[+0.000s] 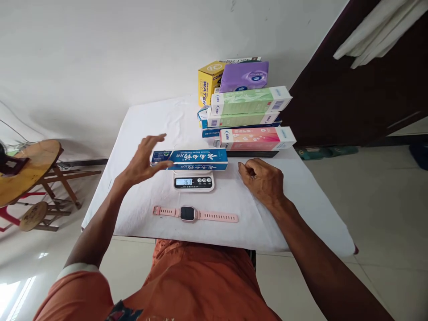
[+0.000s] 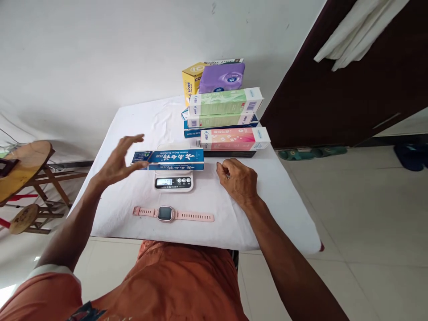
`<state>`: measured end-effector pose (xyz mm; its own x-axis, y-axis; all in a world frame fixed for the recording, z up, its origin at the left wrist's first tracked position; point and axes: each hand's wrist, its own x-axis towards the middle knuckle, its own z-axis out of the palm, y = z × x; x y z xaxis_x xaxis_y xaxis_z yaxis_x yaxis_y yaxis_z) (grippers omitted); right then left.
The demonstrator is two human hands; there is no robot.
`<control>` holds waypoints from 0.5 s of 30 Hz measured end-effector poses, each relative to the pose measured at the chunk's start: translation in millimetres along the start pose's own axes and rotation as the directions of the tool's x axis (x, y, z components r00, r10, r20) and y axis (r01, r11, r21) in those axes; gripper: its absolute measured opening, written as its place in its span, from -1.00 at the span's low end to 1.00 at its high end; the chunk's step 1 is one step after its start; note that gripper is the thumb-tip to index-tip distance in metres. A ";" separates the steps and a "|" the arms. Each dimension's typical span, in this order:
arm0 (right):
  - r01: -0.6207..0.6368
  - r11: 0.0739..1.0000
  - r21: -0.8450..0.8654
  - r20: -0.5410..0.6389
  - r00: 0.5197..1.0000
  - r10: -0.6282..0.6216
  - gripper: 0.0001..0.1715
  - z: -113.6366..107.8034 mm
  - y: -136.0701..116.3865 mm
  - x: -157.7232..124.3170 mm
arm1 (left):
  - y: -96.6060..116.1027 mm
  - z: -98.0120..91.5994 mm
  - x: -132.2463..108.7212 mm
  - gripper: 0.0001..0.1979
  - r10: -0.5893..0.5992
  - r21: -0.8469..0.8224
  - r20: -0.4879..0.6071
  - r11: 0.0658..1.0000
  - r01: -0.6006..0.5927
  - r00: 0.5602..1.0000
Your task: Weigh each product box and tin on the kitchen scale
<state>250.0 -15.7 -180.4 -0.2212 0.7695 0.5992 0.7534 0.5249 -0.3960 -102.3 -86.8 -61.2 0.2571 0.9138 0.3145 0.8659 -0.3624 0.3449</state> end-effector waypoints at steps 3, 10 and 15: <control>0.003 1.000 0.001 0.002 1.000 -0.003 -0.56 -1.0 -0.9 0.3 | 1.2 -23.7 -5.3 -0.29 -0.051 -0.010 -0.202 0.999 0.050 0.978; 0.017 1.000 -0.006 0.005 1.000 -0.017 -0.55 -0.3 -1.0 -0.3 | 2.0 -12.8 2.5 -0.21 -0.004 0.056 -0.120 0.998 0.011 0.993; 0.066 0.998 0.011 -0.015 0.998 -0.066 -0.54 0.1 1.7 -1.1 | 4.7 30.4 17.0 -0.29 0.049 0.094 0.152 0.994 -0.064 0.987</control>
<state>251.4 -15.6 -181.8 -0.2607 0.7278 0.6343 0.7305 0.5782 -0.3633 -80.9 -67.4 -81.1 0.3614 0.9122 0.1931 0.8841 -0.4011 0.2398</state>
